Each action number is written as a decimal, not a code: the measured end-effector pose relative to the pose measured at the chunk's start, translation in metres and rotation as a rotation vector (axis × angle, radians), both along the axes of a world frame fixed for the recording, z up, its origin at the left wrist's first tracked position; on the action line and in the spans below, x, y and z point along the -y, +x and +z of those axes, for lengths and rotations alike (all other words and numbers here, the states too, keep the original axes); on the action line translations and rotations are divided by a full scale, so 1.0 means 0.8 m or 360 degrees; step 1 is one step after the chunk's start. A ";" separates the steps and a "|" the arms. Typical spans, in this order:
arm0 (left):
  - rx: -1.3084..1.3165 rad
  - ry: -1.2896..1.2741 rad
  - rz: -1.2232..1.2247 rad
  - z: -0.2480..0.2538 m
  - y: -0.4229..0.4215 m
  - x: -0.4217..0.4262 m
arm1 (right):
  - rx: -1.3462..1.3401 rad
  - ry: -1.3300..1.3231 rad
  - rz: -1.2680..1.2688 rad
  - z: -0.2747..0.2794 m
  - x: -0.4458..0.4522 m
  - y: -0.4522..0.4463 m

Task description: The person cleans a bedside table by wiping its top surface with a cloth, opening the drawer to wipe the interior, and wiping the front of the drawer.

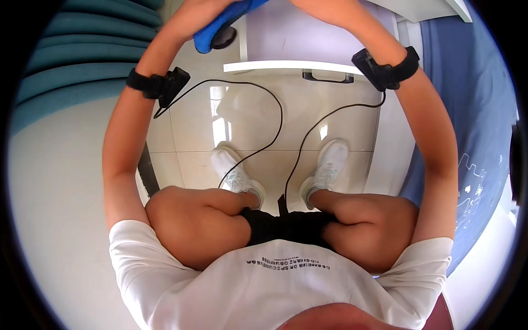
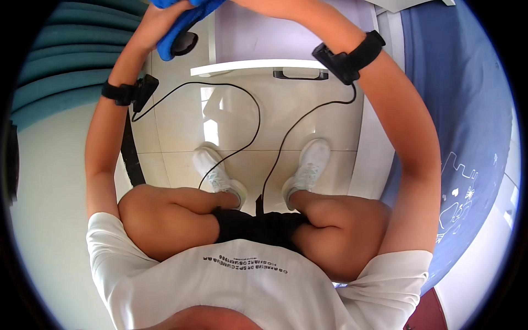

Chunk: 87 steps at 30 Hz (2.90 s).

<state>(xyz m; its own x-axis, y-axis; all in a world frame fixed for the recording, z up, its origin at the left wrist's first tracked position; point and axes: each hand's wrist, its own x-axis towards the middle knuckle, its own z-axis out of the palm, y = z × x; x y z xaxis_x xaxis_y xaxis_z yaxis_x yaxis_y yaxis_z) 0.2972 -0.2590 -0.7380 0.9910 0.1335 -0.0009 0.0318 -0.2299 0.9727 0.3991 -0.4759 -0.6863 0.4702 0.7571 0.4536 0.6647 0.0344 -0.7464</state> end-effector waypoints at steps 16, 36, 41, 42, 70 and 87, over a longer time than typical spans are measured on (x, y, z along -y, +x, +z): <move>-0.0917 0.1101 -0.0881 0.013 -0.038 0.011 | 0.0285 -0.1779 0.0504 -0.095 0.032 -0.016; -0.0773 0.0604 -0.0815 -0.032 -0.022 -0.004 | 0.0261 -0.1919 0.0506 -0.110 0.024 -0.015; -0.0727 0.0691 -0.0856 -0.053 -0.011 -0.019 | 0.0228 -0.1937 0.0460 -0.109 0.025 -0.016; -0.0641 0.0784 -0.0841 -0.058 -0.002 -0.027 | 0.0284 -0.1936 0.0431 -0.105 0.025 -0.018; -0.0843 0.0801 -0.0856 -0.006 -0.008 -0.021 | 0.0257 -0.2392 0.0512 -0.092 0.011 -0.016; -0.1109 0.0168 -0.0199 -0.033 0.030 -0.003 | 0.0248 -0.2379 0.0507 -0.067 0.030 -0.003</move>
<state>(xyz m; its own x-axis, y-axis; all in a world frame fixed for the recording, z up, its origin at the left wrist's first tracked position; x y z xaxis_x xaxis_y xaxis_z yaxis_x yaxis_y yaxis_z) 0.3208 -0.2562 -0.7644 0.7725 0.0533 -0.6328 0.6051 -0.3640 0.7080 0.3969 -0.4998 -0.7402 0.2270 0.6075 -0.7612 0.8476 -0.5082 -0.1528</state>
